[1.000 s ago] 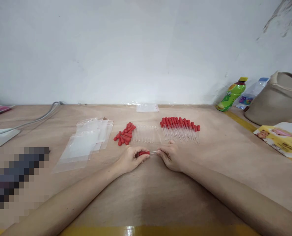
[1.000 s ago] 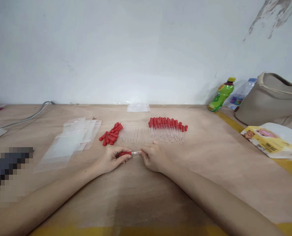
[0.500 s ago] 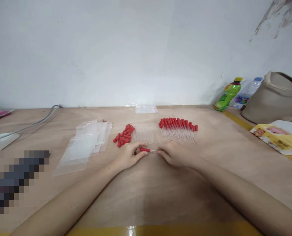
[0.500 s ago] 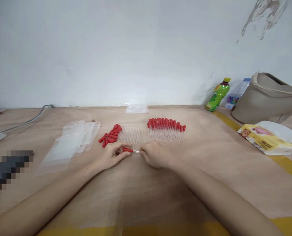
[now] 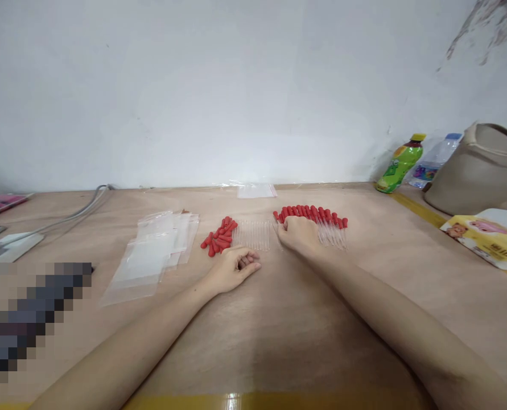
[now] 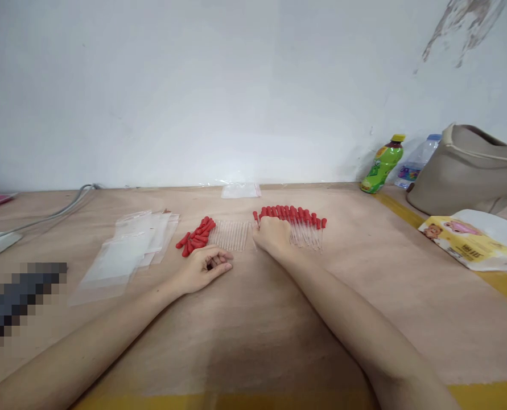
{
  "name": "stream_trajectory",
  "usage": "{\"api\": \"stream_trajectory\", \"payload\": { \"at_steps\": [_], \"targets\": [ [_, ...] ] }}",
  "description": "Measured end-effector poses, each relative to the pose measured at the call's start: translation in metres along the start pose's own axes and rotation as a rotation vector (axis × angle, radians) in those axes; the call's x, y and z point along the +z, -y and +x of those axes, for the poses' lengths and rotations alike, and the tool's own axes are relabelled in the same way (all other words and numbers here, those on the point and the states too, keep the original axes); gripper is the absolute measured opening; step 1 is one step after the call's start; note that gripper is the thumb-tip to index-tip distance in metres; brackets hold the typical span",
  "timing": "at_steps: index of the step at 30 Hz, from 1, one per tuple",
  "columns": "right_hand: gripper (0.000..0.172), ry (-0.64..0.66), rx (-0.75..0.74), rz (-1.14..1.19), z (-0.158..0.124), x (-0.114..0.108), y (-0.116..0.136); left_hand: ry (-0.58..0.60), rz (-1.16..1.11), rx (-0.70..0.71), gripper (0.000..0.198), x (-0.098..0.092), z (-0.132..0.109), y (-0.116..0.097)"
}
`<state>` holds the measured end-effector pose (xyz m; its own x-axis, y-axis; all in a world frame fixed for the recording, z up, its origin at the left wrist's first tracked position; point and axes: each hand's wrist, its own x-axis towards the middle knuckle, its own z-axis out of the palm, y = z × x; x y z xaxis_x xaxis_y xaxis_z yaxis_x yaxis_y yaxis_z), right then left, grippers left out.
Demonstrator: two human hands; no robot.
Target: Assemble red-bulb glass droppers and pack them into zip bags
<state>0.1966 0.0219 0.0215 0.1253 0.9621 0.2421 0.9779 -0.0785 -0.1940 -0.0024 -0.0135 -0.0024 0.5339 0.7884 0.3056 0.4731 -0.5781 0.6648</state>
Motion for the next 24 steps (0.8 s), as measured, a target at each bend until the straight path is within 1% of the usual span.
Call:
{"api": "stream_trajectory", "payload": {
  "at_steps": [4,10,14,24],
  "targets": [
    [0.032,0.026,-0.018,-0.066,-0.001,0.007,0.005,0.008,-0.002,0.0,0.021,0.0,0.0,0.001],
    [0.035,0.047,-0.02,-0.108,-0.003,0.006,0.002,0.022,-0.008,0.01,0.018,0.0,0.001,-0.001],
    [0.032,0.027,-0.073,-0.096,-0.005,0.007,0.003,0.024,-0.008,0.012,0.018,-0.001,0.0,-0.002],
    [0.03,0.05,-0.107,-0.123,-0.007,0.011,0.016,0.02,-0.014,0.022,0.017,0.0,0.001,-0.001]
  ]
}}
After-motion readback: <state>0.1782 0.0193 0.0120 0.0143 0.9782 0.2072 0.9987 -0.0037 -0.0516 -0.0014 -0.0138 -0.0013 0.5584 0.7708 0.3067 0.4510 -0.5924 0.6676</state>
